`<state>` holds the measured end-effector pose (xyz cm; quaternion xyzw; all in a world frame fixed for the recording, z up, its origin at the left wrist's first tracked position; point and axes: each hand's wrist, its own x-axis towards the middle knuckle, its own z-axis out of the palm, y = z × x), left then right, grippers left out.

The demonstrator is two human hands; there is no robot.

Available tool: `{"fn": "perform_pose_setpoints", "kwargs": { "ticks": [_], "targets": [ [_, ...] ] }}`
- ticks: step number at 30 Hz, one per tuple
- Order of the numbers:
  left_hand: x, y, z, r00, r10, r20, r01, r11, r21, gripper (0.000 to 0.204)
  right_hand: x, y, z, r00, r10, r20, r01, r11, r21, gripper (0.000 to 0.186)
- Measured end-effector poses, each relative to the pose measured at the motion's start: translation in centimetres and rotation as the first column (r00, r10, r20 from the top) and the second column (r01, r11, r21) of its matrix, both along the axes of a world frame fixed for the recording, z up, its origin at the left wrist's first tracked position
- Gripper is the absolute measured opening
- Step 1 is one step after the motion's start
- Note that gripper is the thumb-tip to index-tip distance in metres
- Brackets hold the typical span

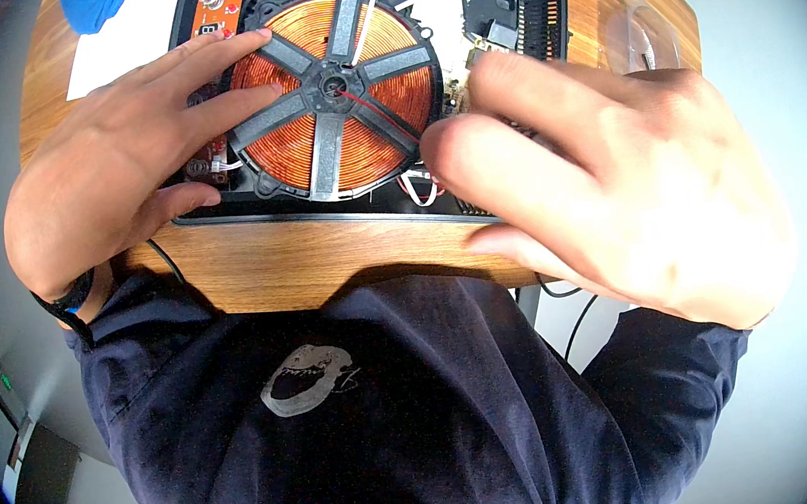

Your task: The person uses a screwdriver to tighten screws on the internal components of an open appliance, including a copper coil and circuit board. They adjust wires and reposition the copper coil within the housing.

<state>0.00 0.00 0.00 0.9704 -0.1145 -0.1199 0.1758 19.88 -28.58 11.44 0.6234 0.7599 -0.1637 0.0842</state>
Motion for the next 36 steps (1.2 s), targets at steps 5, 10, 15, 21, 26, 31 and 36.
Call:
{"fn": "perform_pose_setpoints", "kwargs": {
  "ticks": [5,10,15,21,26,31,36],
  "targets": [
    [0.5,0.6,1.2,0.999,-0.034,0.013,0.033,0.996,0.079,0.100,0.1,-0.4,-2.2,0.999,0.045,-0.026,-0.038,0.972,0.231,0.033],
    [0.1,0.2,-0.4,1.000,-0.006,0.005,0.006,1.000,-0.025,0.099,0.0,-0.1,-0.3,0.992,0.025,0.125,-0.038,0.994,0.104,0.048],
    [0.2,0.1,-0.5,0.999,-0.019,0.026,0.020,0.999,-0.048,0.098,0.0,0.2,-0.4,0.996,0.008,0.089,-0.018,0.994,0.108,0.052],
    [0.3,0.1,-0.6,0.999,-0.017,0.029,0.019,0.998,-0.053,0.098,0.6,0.1,-0.7,0.990,0.056,0.127,-0.071,0.991,0.111,0.048],
    [0.6,0.2,-1.0,1.000,-0.022,0.014,0.023,0.998,-0.057,0.099,0.9,-0.9,0.0,0.988,-0.021,0.152,0.017,1.000,0.024,0.047],
    [0.6,0.2,-0.6,1.000,-0.017,0.011,0.017,1.000,-0.019,0.100,1.5,-0.7,-0.2,0.994,-0.044,0.104,0.046,0.999,-0.022,0.047],
    [0.6,0.2,-0.5,1.000,-0.012,-0.002,0.012,1.000,0.003,0.100,1.8,-0.7,-1.2,0.999,-0.042,0.005,0.042,0.996,0.075,0.032]
  ]
}}
